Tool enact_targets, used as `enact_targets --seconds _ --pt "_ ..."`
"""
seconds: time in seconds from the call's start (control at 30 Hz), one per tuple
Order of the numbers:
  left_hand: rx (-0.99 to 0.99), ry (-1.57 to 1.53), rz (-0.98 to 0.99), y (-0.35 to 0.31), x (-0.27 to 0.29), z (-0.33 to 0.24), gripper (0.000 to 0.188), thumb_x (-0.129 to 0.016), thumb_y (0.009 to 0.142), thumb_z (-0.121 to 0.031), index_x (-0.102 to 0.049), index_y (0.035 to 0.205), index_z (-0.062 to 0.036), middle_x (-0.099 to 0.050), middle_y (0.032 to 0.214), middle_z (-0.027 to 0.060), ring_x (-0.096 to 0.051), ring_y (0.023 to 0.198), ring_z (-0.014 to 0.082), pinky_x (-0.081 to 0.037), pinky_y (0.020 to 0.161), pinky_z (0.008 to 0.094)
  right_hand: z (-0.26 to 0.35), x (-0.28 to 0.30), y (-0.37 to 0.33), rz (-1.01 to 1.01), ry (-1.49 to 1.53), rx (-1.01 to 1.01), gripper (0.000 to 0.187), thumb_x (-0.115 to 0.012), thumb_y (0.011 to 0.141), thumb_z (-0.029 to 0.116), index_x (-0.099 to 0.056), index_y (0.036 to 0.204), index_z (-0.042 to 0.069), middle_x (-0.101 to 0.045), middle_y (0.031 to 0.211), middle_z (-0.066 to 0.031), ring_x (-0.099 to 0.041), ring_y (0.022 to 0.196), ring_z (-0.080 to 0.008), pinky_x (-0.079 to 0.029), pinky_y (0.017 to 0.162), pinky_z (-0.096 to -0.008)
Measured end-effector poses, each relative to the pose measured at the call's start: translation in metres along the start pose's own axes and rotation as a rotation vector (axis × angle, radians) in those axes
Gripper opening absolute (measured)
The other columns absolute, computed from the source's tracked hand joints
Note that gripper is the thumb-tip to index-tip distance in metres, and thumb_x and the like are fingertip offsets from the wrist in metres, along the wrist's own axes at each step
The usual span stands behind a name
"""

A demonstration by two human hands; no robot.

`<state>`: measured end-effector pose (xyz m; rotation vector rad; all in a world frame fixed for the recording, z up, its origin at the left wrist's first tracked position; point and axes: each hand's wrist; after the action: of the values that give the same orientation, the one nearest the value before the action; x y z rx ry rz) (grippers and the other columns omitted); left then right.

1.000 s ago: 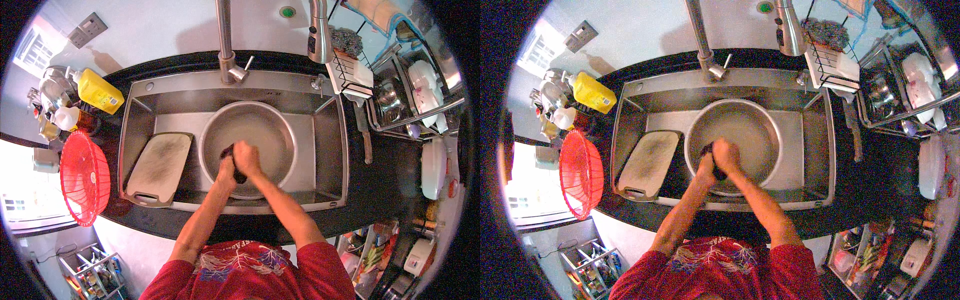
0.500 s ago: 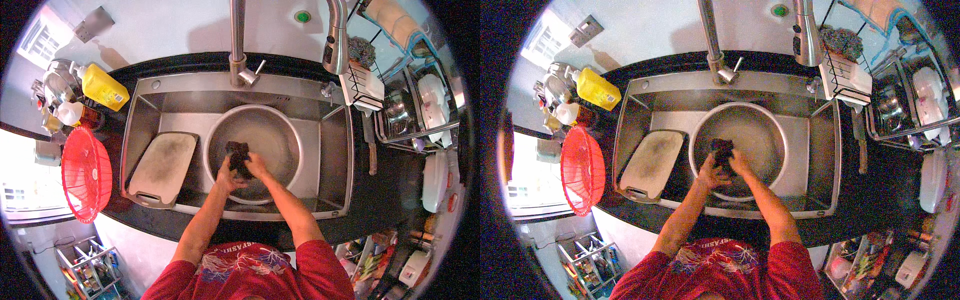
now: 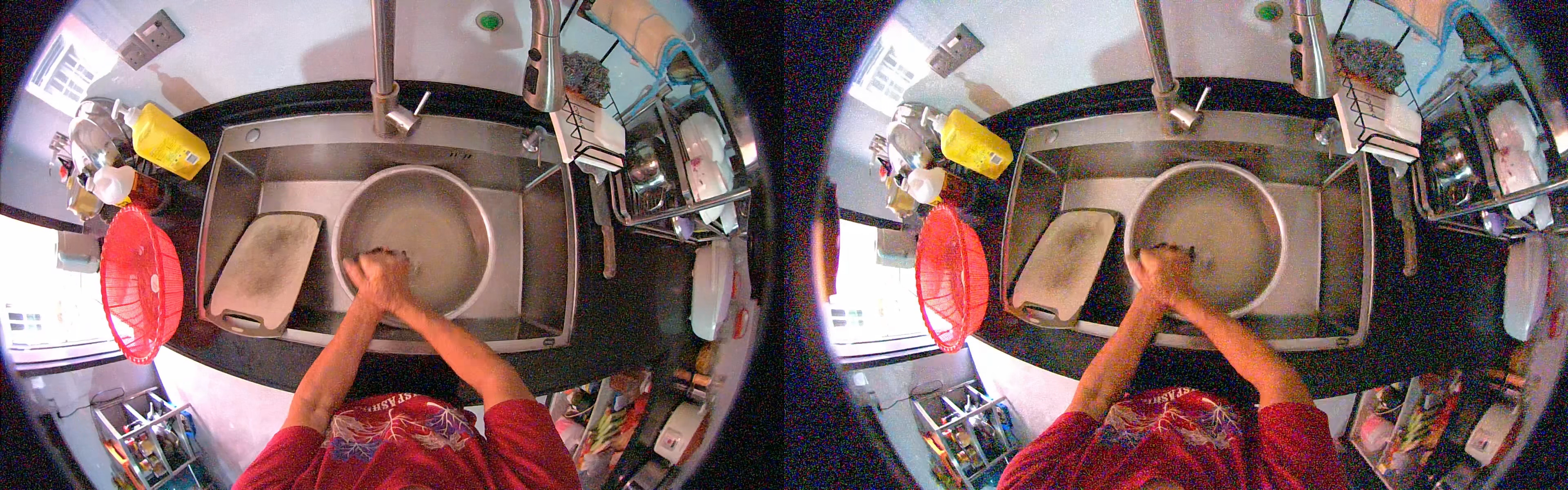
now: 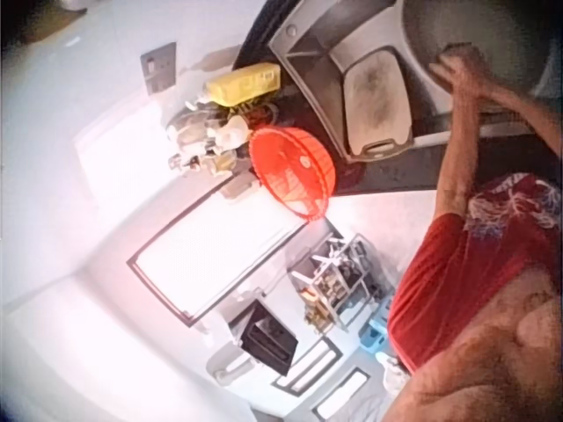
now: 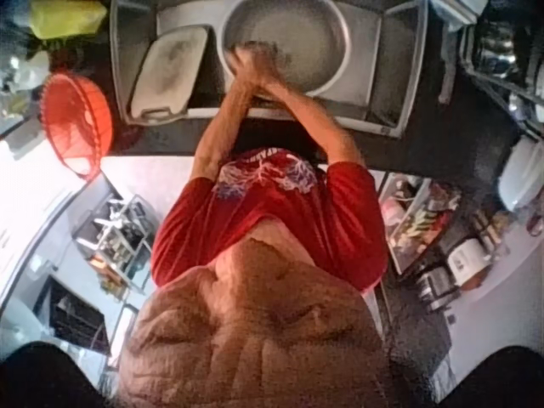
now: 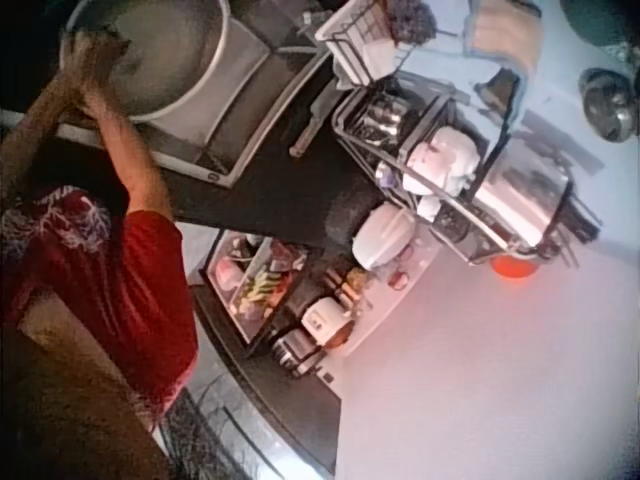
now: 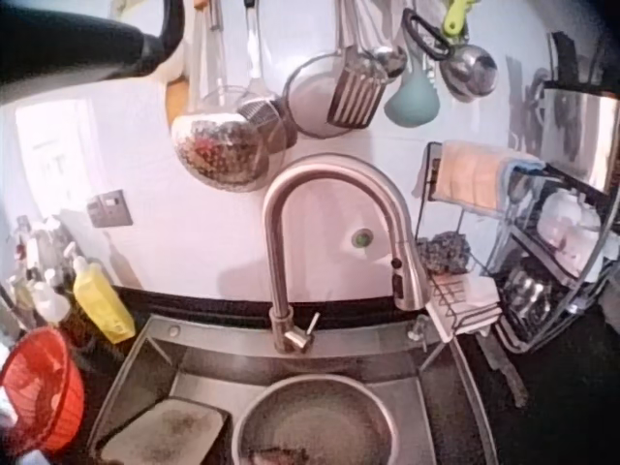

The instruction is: The person cleans a kitchen sink area and a cutting board. They wipe the faucet and surrounding wall with a dark cloth, then scrub a white cutting board in a metal bowl of water using the same cloth. Finally, they apply liquid soap from a yellow bottle onto the cloth.

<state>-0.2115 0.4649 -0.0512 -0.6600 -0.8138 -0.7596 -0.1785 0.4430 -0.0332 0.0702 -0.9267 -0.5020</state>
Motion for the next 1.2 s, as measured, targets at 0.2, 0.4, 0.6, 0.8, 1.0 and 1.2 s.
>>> enact_targets --seconds 0.2,0.4,0.6,0.8,1.0,1.2 --pt "0.635 -3.212 0.464 0.000 -0.028 -0.022 0.029 -0.044 0.091 -0.036 -0.054 0.101 -0.0101 -0.060 0.098 0.0042 -0.058 0.086 0.0195 -0.049 0.074 0.0348 -0.058 -0.017 0.028 -0.077 0.292 -0.331 0.043 -0.050 0.085 0.041 -0.056 0.061 0.005 -0.058 0.063 -0.0214 -0.058 0.060 -0.0391 -0.044 0.053 -0.0489" --pt "0.419 -3.180 0.119 -0.001 -0.092 -0.050 0.029 -0.043 0.091 -0.036 -0.054 0.095 -0.0093 -0.058 0.092 0.0063 -0.056 0.083 0.0219 -0.047 0.072 0.0373 -0.009 -0.008 -0.013 0.010 0.152 0.026 0.038 -0.052 0.084 0.037 -0.057 0.064 0.005 -0.057 0.062 -0.0213 -0.057 0.057 -0.0393 -0.044 0.055 -0.0491" --pt "0.617 -2.984 0.301 -0.004 -0.027 -0.015 0.030 -0.051 0.088 -0.033 -0.057 0.101 -0.0062 -0.062 0.086 0.0037 -0.060 0.077 0.0163 -0.050 0.063 0.0302 -0.122 -0.017 0.003 0.168 -0.269 -0.110 0.021 -0.048 0.086 0.025 -0.054 0.087 0.005 -0.059 0.075 -0.0172 -0.058 0.067 -0.0367 -0.046 0.057 -0.0460" --pt "1.131 -2.726 0.562 -0.005 -0.038 0.017 0.088 -0.055 0.076 -0.059 -0.014 0.142 -0.0172 -0.011 0.145 0.0181 -0.012 0.131 0.0404 -0.021 0.094 0.0675 -0.167 -0.004 -0.020 0.021 -0.240 -0.717 0.032 -0.055 0.080 0.033 -0.055 0.104 0.011 -0.052 0.096 -0.0238 -0.055 0.087 -0.0404 -0.046 0.068 -0.0481" --pt "0.846 -2.918 0.743 0.003 -0.080 -0.014 0.077 -0.054 0.081 -0.052 -0.020 0.140 -0.0164 -0.015 0.144 0.0166 -0.023 0.126 0.0449 -0.024 0.089 0.0706 -0.147 -0.057 -0.030 0.408 0.291 -0.223 0.019 -0.052 0.079 0.011 -0.059 0.095 0.005 -0.061 0.085 -0.0195 -0.059 0.078 -0.0386 -0.046 0.068 -0.0454" --pt "0.578 -3.157 0.610 0.009 -0.074 0.008 0.036 -0.049 0.089 -0.035 -0.056 0.106 -0.0041 -0.060 0.098 0.0126 -0.056 0.089 0.0286 -0.045 0.080 0.0408 0.010 0.050 -0.021 0.050 0.032 0.263 0.015 -0.059 0.080 0.021 -0.056 0.089 0.009 -0.059 0.067 -0.0170 -0.060 0.064 -0.0337 -0.045 0.055 -0.0466"
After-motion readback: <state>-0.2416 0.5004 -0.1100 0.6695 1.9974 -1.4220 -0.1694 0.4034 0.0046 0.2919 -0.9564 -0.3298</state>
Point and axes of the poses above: each hand's wrist, its own y-axis towards the middle knuckle, its own x-axis out of the back of the hand, z = x × y
